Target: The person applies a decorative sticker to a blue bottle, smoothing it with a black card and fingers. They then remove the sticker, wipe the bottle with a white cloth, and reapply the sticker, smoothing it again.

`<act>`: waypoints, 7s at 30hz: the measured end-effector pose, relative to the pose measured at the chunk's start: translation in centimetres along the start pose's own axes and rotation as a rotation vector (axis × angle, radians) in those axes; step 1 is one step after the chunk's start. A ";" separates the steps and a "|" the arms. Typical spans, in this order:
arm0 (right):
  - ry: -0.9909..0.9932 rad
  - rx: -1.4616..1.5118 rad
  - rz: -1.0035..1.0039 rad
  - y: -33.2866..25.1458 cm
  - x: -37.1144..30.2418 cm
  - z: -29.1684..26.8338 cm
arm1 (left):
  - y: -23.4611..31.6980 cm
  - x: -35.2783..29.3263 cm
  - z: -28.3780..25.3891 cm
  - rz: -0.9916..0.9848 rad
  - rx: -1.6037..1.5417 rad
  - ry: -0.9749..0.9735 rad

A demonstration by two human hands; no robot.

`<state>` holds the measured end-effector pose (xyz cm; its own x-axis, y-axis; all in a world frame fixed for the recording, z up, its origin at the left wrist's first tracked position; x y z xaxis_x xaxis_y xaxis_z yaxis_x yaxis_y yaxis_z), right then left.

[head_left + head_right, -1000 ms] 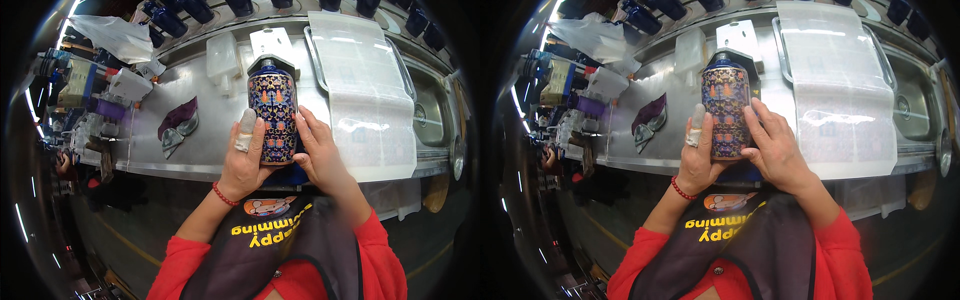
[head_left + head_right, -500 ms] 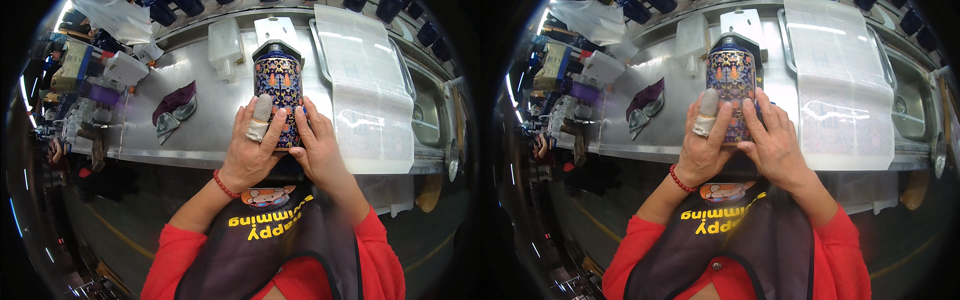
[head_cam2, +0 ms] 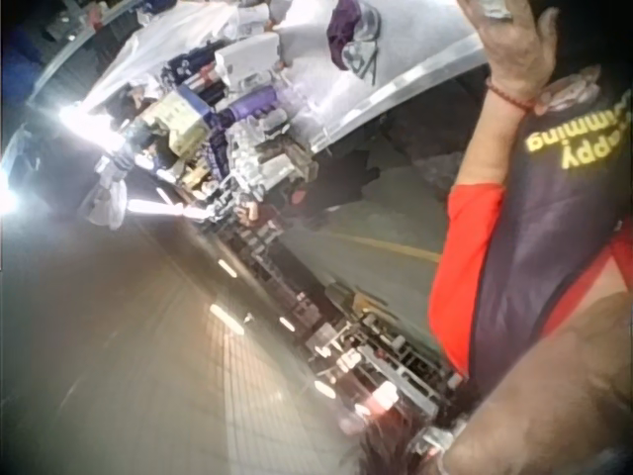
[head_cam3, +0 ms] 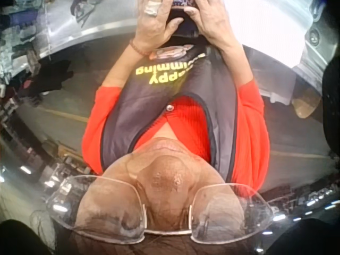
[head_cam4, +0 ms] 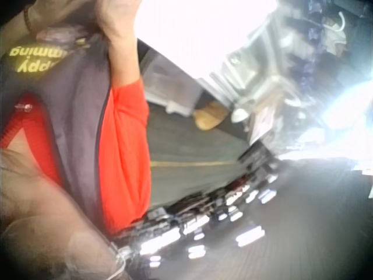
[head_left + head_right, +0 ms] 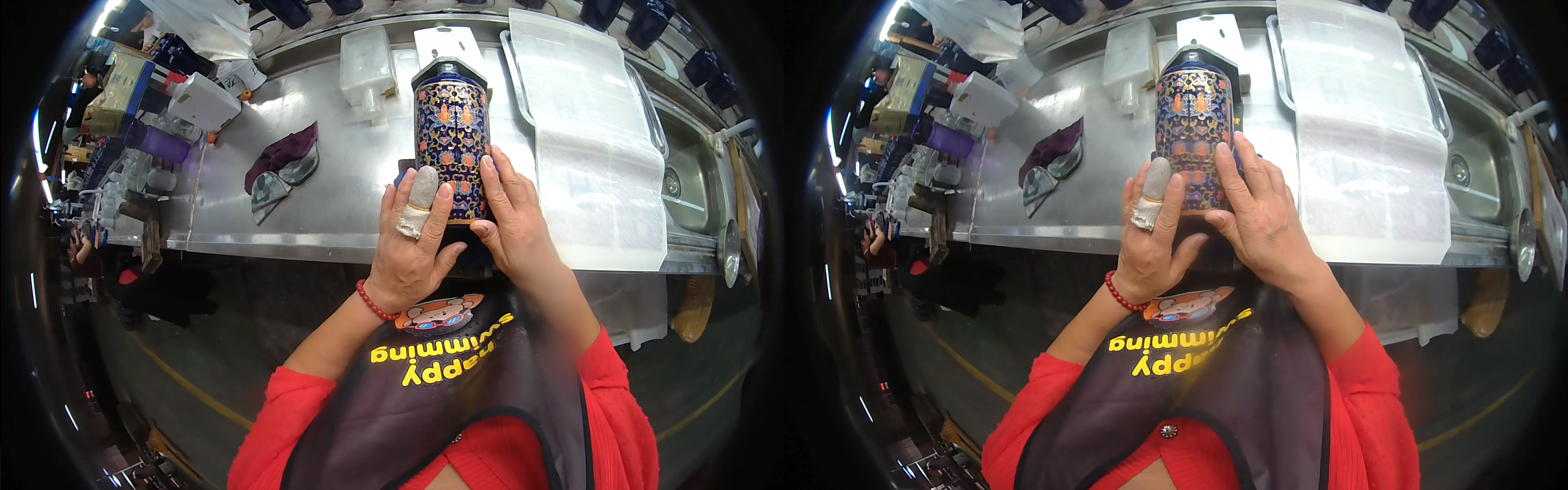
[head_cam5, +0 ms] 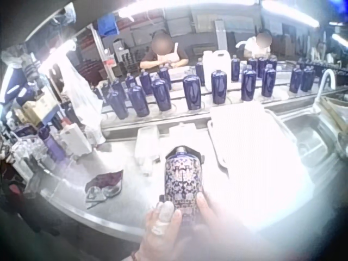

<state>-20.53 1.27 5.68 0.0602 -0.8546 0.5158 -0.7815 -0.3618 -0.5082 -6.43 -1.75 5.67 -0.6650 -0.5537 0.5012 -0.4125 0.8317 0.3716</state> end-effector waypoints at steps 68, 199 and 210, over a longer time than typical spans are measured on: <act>0.087 0.018 0.068 3.6 7.9 -5.3 | -5.4 9.3 -1.4 0.115 -0.105 -0.048; -0.199 -0.248 -0.142 1.4 12.3 -2.5 | -7.3 9.5 -0.8 -0.131 -0.433 0.074; -0.105 -0.257 -0.106 2.1 11.4 -2.5 | -6.5 9.1 -0.5 -0.106 -0.339 0.081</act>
<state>-23.04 -8.30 12.17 0.2028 -0.8559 0.4758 -0.8984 -0.3559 -0.2573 -9.50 -12.19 8.28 -0.5724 -0.6488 0.5015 -0.2373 0.7164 0.6560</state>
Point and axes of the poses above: each hand's wrist, its own x-axis towards the middle knuckle, its own z-axis out of the palm, y = z × x, the point moved 9 cm from there along x, towards the middle knuckle, and after that the axes turned 4 degrees about -z, right-handed, at the moved point
